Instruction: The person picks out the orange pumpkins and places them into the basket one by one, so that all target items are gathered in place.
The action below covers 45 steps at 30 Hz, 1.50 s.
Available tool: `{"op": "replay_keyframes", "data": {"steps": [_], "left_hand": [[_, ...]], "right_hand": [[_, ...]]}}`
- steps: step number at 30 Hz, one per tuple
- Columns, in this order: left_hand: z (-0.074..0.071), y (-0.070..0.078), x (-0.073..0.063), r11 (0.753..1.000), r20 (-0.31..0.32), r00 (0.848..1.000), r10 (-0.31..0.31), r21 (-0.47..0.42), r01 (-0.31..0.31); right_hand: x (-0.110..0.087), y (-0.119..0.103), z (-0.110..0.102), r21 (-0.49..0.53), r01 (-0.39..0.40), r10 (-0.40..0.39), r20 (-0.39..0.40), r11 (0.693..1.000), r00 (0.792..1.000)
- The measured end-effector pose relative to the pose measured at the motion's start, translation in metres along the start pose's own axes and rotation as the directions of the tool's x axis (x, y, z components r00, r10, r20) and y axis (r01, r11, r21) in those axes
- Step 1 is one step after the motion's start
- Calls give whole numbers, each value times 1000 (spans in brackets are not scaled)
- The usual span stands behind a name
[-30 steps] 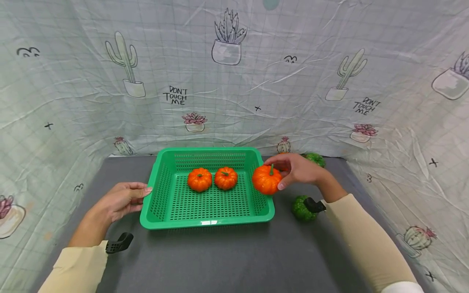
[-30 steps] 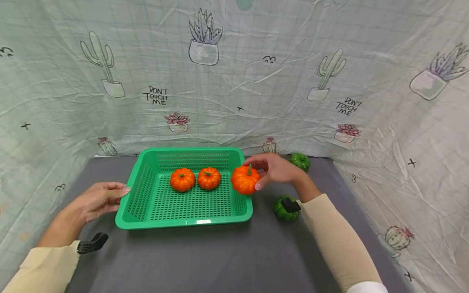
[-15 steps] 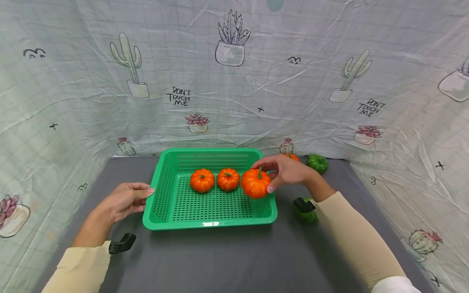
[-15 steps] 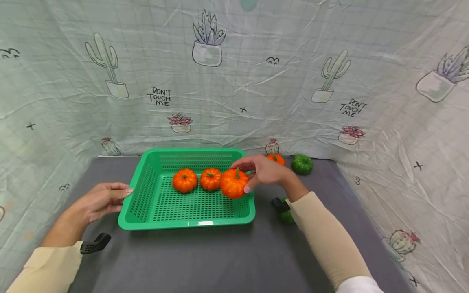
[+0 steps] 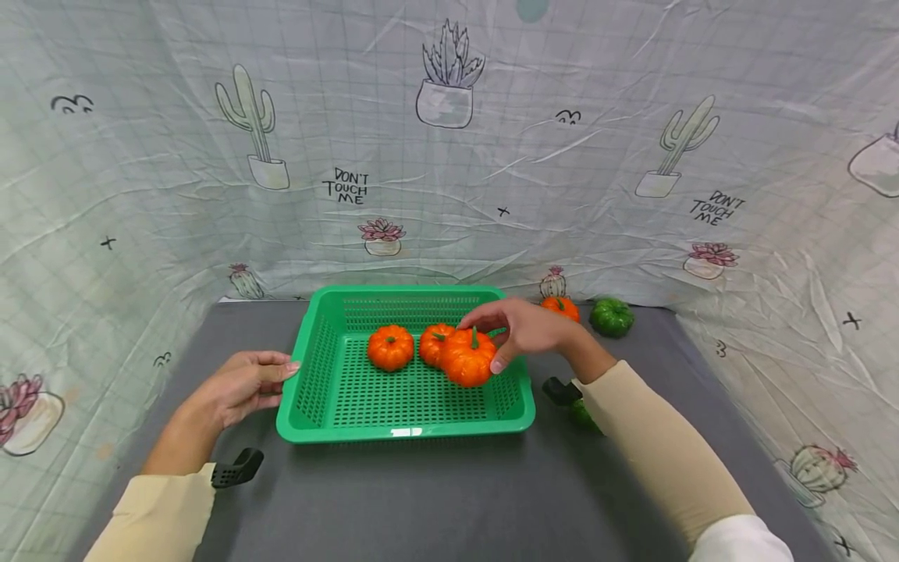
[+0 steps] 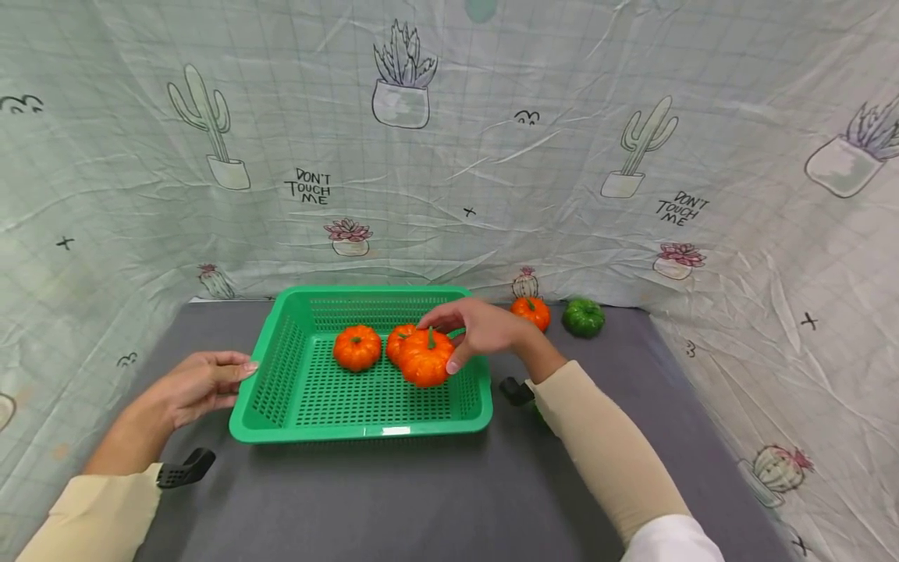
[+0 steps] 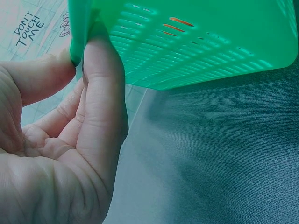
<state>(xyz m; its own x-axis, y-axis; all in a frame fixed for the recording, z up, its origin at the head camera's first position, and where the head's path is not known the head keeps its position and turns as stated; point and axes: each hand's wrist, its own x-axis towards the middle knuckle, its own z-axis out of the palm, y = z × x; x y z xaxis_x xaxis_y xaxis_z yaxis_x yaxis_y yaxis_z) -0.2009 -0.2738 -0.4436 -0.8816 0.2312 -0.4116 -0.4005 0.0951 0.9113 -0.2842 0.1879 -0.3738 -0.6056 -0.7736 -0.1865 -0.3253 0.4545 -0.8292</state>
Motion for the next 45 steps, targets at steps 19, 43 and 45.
{"op": "replay_keyframes", "data": {"steps": [19,43,45], "left_hand": [[-4,-2,-1,1000,1,1000,3,-4,-3],[1,0,0,1000,-13,1000,-2,-7,2],[1,1,-1,1000,-12,1000,-2,-6,2]], "right_hand": [[48,-20,19,5,-4,4,106,1000,994],[97,-26,54,-15,2,1,210,1000,978],[100,-25,57,-20,-3,7,224,1000,975]]}}
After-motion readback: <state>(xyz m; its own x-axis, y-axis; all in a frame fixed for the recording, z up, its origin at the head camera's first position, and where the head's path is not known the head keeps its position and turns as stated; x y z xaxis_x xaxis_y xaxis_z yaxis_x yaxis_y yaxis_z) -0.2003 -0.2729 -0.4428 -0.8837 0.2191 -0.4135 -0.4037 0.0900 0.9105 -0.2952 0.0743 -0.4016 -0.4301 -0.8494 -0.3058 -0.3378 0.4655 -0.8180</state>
